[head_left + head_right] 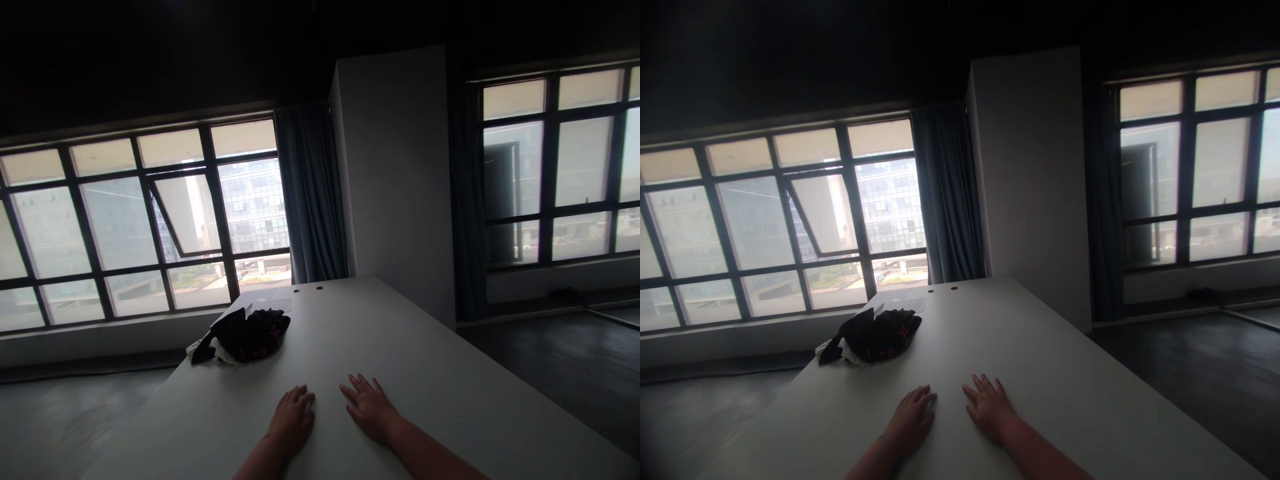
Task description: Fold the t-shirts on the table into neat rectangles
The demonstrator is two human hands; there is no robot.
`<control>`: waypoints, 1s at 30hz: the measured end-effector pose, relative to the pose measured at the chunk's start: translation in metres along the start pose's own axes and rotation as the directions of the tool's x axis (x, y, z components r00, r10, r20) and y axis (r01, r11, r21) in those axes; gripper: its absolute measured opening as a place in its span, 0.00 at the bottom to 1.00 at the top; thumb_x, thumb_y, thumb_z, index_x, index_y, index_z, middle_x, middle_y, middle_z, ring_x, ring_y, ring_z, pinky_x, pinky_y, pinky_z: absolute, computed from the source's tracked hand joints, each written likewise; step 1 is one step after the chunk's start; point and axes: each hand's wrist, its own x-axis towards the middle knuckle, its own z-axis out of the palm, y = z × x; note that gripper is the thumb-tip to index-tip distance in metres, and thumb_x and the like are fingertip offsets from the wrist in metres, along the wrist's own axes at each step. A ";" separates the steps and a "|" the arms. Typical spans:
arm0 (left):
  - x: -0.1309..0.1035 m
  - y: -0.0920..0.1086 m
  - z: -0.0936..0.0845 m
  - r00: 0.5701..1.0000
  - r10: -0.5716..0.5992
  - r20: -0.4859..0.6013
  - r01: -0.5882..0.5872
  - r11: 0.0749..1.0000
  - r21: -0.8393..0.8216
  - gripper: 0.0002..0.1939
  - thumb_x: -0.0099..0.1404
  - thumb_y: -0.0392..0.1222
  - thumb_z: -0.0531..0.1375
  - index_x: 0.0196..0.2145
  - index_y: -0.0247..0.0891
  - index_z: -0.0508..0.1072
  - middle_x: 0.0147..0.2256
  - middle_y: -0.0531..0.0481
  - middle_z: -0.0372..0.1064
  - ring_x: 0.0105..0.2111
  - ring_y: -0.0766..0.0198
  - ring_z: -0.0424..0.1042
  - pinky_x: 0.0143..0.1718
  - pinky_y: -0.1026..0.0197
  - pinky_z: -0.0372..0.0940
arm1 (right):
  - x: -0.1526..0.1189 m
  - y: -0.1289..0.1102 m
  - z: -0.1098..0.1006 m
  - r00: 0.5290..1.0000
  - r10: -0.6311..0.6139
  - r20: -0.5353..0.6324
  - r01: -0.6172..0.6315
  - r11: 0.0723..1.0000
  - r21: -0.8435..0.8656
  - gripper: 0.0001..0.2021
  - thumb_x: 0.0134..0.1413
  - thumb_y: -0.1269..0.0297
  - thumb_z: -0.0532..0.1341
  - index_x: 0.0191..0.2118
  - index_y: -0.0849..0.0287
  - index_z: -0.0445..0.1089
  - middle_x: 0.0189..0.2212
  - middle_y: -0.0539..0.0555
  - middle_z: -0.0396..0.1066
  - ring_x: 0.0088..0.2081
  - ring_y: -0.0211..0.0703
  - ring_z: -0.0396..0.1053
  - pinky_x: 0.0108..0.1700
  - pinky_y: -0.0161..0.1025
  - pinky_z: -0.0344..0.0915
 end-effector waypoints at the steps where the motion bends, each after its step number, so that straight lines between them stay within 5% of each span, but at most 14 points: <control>1: 0.000 0.000 -0.001 1.000 -0.001 -0.001 0.001 1.000 -0.004 0.29 0.68 0.43 0.56 0.66 0.46 0.71 0.70 0.47 0.59 0.71 0.50 0.56 0.73 0.47 0.48 | -0.001 0.000 0.001 1.000 0.016 -0.001 -0.016 1.000 -0.006 0.32 0.68 0.50 0.48 0.75 0.47 0.55 0.76 0.57 0.43 0.76 0.58 0.38 0.73 0.63 0.31; 30: 0.001 -0.001 0.002 1.000 -0.005 -0.002 0.005 1.000 -0.015 0.29 0.69 0.44 0.56 0.66 0.46 0.71 0.70 0.46 0.59 0.71 0.49 0.55 0.73 0.45 0.47 | -0.006 0.005 0.005 0.999 0.021 -0.028 -0.021 0.999 0.025 0.32 0.67 0.49 0.50 0.74 0.51 0.58 0.76 0.58 0.46 0.76 0.59 0.42 0.74 0.61 0.34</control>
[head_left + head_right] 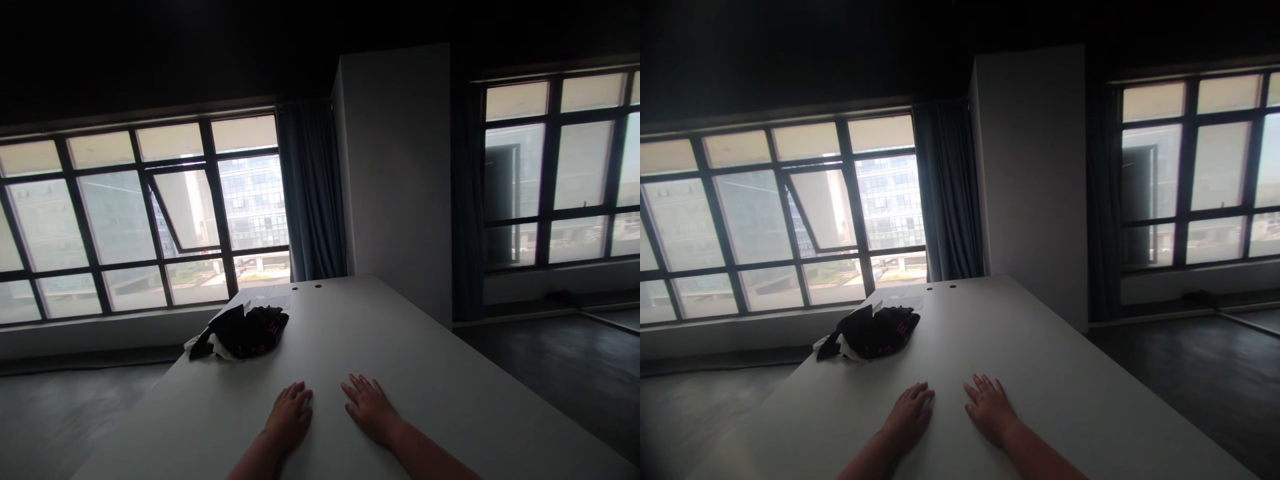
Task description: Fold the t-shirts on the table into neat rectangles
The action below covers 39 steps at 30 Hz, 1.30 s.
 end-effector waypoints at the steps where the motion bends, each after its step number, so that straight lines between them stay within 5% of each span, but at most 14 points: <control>1: 0.000 0.000 0.000 1.000 0.001 0.001 -0.001 1.000 0.002 0.29 0.69 0.44 0.56 0.66 0.46 0.71 0.71 0.47 0.59 0.71 0.49 0.55 0.73 0.46 0.47 | 0.000 0.000 0.000 1.000 -0.001 0.000 0.001 1.000 -0.004 0.32 0.68 0.49 0.50 0.74 0.51 0.58 0.76 0.58 0.46 0.76 0.59 0.42 0.74 0.61 0.34; 39: 0.000 0.002 -0.002 1.000 0.004 0.001 -0.004 1.000 0.003 0.28 0.69 0.43 0.56 0.66 0.45 0.71 0.70 0.47 0.60 0.71 0.48 0.56 0.73 0.45 0.48 | -0.002 0.003 0.001 1.000 -0.006 0.010 0.006 1.000 -0.010 0.32 0.68 0.49 0.49 0.74 0.51 0.57 0.76 0.58 0.45 0.76 0.58 0.41 0.74 0.59 0.32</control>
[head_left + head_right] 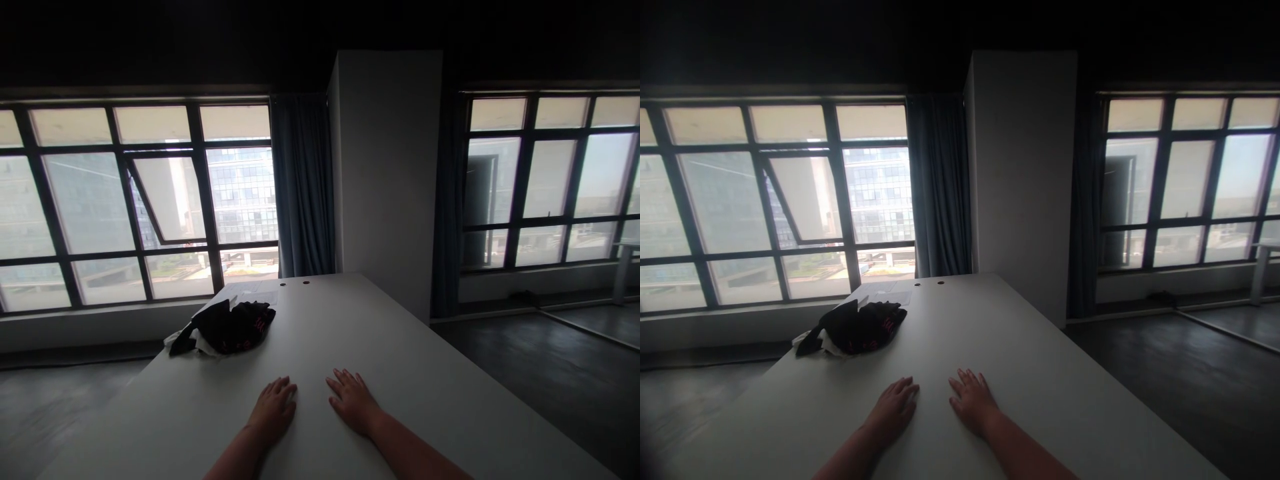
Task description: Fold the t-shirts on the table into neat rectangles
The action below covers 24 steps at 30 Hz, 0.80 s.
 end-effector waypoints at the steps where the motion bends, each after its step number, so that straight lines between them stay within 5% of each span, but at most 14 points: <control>1: 0.000 0.001 -0.001 1.000 -0.002 0.000 0.002 1.000 -0.001 0.28 0.69 0.43 0.56 0.66 0.45 0.71 0.70 0.47 0.60 0.71 0.48 0.56 0.73 0.45 0.48 | 0.000 0.000 0.000 1.000 -0.002 -0.001 0.002 1.000 -0.006 0.32 0.68 0.49 0.49 0.74 0.51 0.57 0.76 0.58 0.45 0.76 0.58 0.41 0.74 0.59 0.33; 24: 0.002 -0.007 0.008 1.000 0.015 -0.022 -0.015 1.000 -0.012 0.27 0.69 0.43 0.56 0.65 0.46 0.72 0.70 0.46 0.61 0.70 0.47 0.57 0.73 0.43 0.49 | 0.002 0.001 0.003 1.000 0.000 -0.001 0.000 1.000 -0.004 0.33 0.67 0.49 0.49 0.74 0.51 0.58 0.76 0.58 0.45 0.76 0.58 0.41 0.74 0.59 0.33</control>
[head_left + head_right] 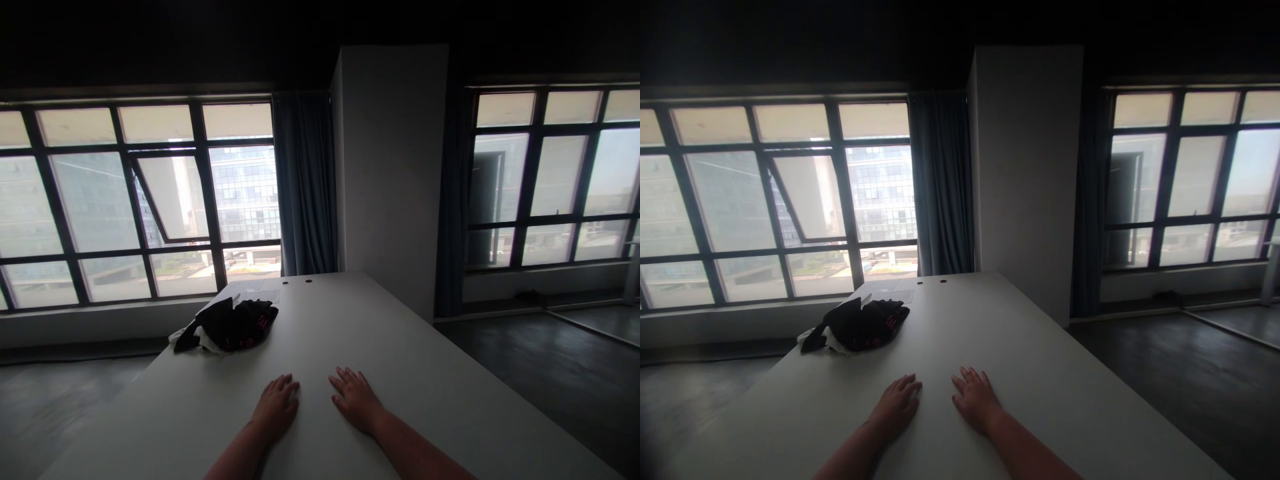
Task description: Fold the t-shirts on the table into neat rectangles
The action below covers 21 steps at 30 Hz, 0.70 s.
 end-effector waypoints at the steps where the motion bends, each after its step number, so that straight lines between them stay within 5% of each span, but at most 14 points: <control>1: 0.000 0.000 0.000 1.000 0.001 0.004 -0.001 1.000 0.001 0.27 0.69 0.44 0.56 0.65 0.45 0.72 0.70 0.46 0.60 0.71 0.46 0.57 0.72 0.43 0.49 | 0.000 0.000 0.000 1.000 -0.001 -0.001 0.001 1.000 -0.002 0.33 0.67 0.49 0.49 0.74 0.52 0.58 0.76 0.58 0.45 0.76 0.58 0.41 0.74 0.59 0.33; 21: -0.002 0.002 -0.005 0.999 0.013 0.029 -0.014 1.000 0.022 0.27 0.71 0.45 0.56 0.66 0.44 0.70 0.70 0.44 0.59 0.71 0.47 0.56 0.73 0.43 0.48 | 0.001 0.003 0.002 1.000 -0.010 0.004 0.010 1.000 -0.008 0.33 0.68 0.49 0.49 0.74 0.53 0.58 0.76 0.59 0.45 0.76 0.58 0.42 0.74 0.59 0.34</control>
